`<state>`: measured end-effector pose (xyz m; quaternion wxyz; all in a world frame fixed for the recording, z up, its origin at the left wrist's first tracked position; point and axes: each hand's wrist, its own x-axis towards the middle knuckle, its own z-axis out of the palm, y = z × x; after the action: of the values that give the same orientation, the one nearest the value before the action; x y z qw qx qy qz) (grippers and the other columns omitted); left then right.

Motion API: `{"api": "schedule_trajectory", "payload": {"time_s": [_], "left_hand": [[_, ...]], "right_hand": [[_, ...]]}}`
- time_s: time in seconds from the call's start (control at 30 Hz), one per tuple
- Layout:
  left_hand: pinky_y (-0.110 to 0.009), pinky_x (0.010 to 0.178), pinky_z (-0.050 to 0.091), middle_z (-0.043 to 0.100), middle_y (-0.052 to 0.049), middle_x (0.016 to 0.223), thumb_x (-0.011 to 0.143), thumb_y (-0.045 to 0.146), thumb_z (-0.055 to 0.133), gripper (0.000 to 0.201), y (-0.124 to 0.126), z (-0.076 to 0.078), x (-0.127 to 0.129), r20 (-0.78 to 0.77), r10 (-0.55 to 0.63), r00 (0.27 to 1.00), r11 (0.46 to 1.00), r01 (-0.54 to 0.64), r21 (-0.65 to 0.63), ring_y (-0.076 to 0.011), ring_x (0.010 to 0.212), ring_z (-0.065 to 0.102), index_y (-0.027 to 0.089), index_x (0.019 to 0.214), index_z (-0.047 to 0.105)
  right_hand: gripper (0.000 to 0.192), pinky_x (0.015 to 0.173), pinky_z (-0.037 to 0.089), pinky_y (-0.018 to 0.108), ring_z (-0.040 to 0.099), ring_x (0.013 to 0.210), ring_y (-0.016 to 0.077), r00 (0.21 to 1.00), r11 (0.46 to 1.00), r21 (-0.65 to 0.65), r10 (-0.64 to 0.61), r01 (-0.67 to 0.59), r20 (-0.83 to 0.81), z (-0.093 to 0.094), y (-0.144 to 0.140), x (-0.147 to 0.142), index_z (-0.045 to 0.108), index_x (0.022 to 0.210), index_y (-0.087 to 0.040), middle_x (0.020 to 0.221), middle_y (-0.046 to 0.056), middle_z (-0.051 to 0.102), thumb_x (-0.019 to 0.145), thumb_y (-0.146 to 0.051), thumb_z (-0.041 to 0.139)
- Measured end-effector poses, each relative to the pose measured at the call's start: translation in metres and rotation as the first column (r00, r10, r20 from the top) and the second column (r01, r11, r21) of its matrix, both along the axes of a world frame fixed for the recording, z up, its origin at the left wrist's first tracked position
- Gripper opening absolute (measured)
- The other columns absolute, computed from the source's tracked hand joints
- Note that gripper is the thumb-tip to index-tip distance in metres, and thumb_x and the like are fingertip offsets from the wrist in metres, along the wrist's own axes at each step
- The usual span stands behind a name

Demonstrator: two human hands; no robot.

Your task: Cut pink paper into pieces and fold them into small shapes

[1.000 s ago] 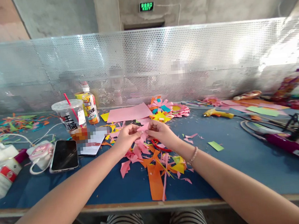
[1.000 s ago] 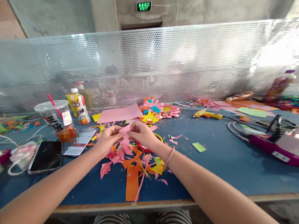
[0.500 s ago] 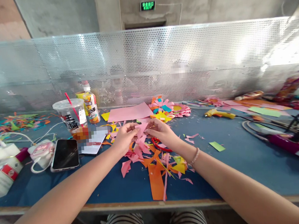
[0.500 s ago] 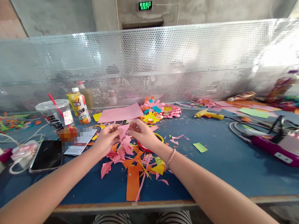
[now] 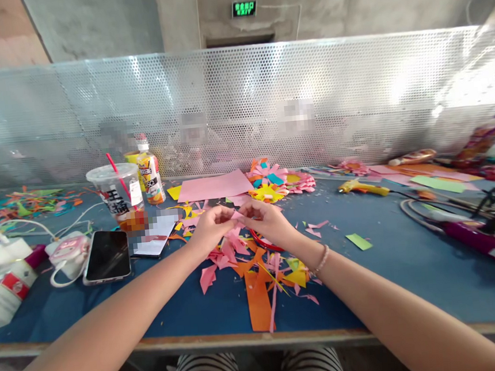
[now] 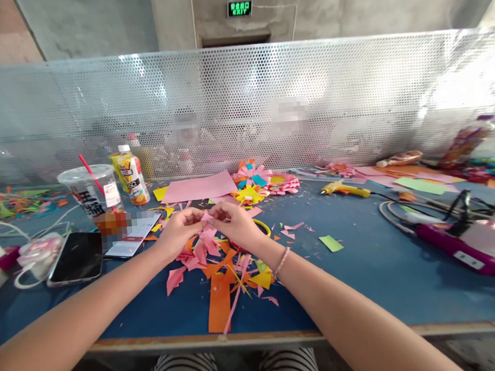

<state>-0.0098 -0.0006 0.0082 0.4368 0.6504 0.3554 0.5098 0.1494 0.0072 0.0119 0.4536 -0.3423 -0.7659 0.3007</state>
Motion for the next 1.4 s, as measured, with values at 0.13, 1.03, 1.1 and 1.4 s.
{"api": "schedule_trajectory", "payload": {"time_s": [0.13,1.03,1.1,1.4], "left_hand": [[-0.023,0.06,0.041,0.057,0.001,0.066,0.062,0.022,0.064,0.016,-0.0006,-0.0004,0.0006,0.039,0.004,0.999,0.999,-0.003,-0.033,-0.0092,0.062,0.052,0.014,0.073,0.056],[-0.024,0.062,0.046,0.063,-0.002,0.071,0.054,0.011,0.066,0.014,-0.0012,-0.0039,0.003,0.242,-0.014,0.97,0.951,0.087,-0.296,-0.0093,0.061,0.057,0.014,0.068,0.066],[-0.025,0.062,0.046,0.063,-0.002,0.071,0.054,0.011,0.066,0.015,-0.0019,-0.003,0.0026,0.247,-0.026,0.969,0.947,0.102,-0.303,-0.0099,0.063,0.058,0.014,0.068,0.067],[-0.024,0.062,0.045,0.059,0.0,0.062,0.054,0.009,0.065,0.011,0.001,-0.0035,0.0013,0.247,-0.025,0.969,0.943,0.105,-0.316,-0.0078,0.058,0.055,0.013,0.064,0.062]], "right_hand": [[0.013,0.055,0.04,0.024,0.049,0.06,0.0098,1.0,1.0,-0.01,-0.016,0.016,-0.005,0.0001,0.0003,-0.0002,0.054,0.075,-0.016,0.068,0.0,0.054,0.07,-0.027,0.06],[0.013,0.052,0.036,0.022,0.045,0.056,0.0081,0.998,0.992,-0.127,-0.006,-0.002,-0.066,0.0034,-0.0045,-0.0031,0.053,0.068,-0.015,0.063,-0.001,0.053,0.068,-0.025,0.062],[0.013,0.053,0.036,0.022,0.046,0.056,0.0083,0.997,0.992,-0.129,0.002,-0.012,-0.077,0.0015,-0.0026,-0.003,0.053,0.068,-0.015,0.063,-0.002,0.053,0.068,-0.025,0.061],[0.018,0.06,0.041,0.026,0.052,0.064,0.0111,0.993,0.98,-0.187,0.053,-0.072,-0.106,-0.0052,0.0031,-0.0023,0.054,0.073,-0.016,0.069,0.0,0.056,0.067,-0.03,0.062]]}}
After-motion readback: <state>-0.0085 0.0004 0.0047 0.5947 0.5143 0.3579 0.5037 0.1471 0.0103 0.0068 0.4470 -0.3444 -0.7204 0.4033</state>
